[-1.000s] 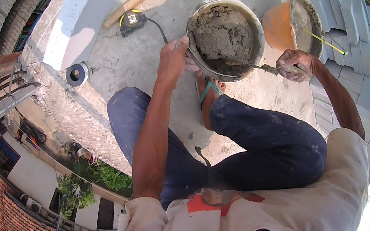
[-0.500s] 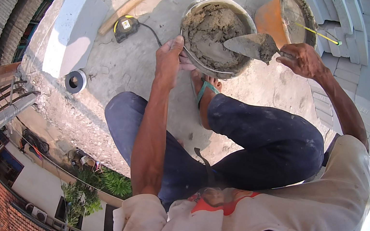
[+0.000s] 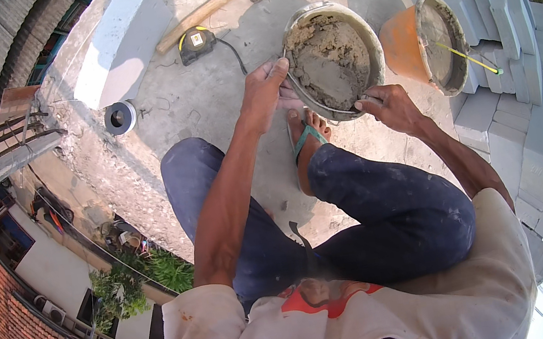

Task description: The person applies mortar to a white block using a trowel and places it onto a low wall. They use a hammer to tap the block into position and adjust its alignment. The person also uses a measuring tape and a string line to ensure the wall is straight.

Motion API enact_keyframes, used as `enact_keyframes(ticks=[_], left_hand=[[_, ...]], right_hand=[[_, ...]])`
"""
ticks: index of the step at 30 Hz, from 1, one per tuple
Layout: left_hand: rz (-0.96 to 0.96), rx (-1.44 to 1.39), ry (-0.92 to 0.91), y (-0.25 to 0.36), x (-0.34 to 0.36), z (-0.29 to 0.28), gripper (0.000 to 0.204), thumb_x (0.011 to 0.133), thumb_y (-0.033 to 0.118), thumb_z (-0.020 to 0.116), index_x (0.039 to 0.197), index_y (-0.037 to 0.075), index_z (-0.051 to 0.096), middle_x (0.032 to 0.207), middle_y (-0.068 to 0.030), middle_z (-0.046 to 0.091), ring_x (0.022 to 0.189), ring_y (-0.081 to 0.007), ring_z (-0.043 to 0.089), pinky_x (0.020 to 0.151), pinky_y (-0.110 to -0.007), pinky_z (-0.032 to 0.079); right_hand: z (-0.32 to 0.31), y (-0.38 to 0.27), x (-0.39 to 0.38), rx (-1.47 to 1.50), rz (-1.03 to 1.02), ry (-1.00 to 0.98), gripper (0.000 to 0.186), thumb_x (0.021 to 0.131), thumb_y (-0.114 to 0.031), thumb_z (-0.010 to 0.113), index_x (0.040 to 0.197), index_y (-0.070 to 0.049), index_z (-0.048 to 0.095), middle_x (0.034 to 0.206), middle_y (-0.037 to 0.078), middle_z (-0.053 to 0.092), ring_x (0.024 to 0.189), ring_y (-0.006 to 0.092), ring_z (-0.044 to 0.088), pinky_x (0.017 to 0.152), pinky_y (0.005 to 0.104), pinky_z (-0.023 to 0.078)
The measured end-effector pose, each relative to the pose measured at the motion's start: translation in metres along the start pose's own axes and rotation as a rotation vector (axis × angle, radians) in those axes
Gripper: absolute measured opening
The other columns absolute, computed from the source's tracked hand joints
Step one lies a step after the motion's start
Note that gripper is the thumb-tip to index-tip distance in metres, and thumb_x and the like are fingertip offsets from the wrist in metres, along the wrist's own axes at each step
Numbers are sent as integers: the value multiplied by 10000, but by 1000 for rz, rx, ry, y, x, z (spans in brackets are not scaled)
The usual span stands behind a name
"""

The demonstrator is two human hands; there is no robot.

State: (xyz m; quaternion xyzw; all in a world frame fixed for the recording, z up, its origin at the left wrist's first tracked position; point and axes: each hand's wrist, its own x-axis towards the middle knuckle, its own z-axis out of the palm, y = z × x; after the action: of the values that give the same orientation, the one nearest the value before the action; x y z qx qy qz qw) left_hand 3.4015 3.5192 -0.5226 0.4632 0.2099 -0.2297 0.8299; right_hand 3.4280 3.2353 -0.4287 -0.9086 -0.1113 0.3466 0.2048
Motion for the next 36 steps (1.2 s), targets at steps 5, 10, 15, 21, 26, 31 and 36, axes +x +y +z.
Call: enact_keyframes(ticks=[5,10,15,21,26,31,36], left_hand=[[-1,7,7,-5,5,-1,493,1060,441,591,1201,-29,638,915,-96,623,759,-195,691,664,-334,662],[14,-10,-3,-8,4,0,492,1066,441,580,1196,-31,638,916,-98,625,763,-197,691,676,-341,664],[-5,4,8,-4,3,-6,511,1068,445,574,1231,-37,629,929,-105,636,780,-208,708,679,-348,665],[-27,34,22,-5,0,-12,526,1076,436,562,1283,-44,617,929,-111,636,798,-218,713,685,-349,666],[-27,31,62,-5,-6,-9,498,1085,410,547,1272,-46,615,927,-115,633,804,-230,714,690,-356,662],[-24,56,101,-10,-7,-5,447,1092,371,529,1236,-43,619,951,-125,646,806,-234,714,713,-361,652],[-34,202,143,-5,-16,-24,393,1078,308,542,1243,-40,618,1030,-160,688,919,-273,725,831,-401,611]], right_hand=[[3,9,-10,111,61,21,342,952,-294,757,1039,37,762,803,171,708,686,221,654,693,386,520],[-26,7,10,148,180,-153,315,967,-304,744,1000,8,773,693,87,627,622,145,589,599,340,472],[-15,0,0,245,247,-132,308,967,-304,748,988,2,771,661,61,597,594,125,562,579,321,463],[13,18,-12,307,156,-9,313,955,-312,782,923,-3,743,660,26,587,603,106,541,579,305,448],[17,18,-17,359,197,-14,319,961,-325,782,902,-14,741,661,2,577,605,82,521,560,295,425],[13,34,-23,366,74,21,338,964,-332,782,868,-13,727,661,-5,565,602,75,510,550,293,410],[-19,6,-29,329,49,16,342,975,-330,772,885,-5,716,669,-4,573,598,74,497,550,290,403]])
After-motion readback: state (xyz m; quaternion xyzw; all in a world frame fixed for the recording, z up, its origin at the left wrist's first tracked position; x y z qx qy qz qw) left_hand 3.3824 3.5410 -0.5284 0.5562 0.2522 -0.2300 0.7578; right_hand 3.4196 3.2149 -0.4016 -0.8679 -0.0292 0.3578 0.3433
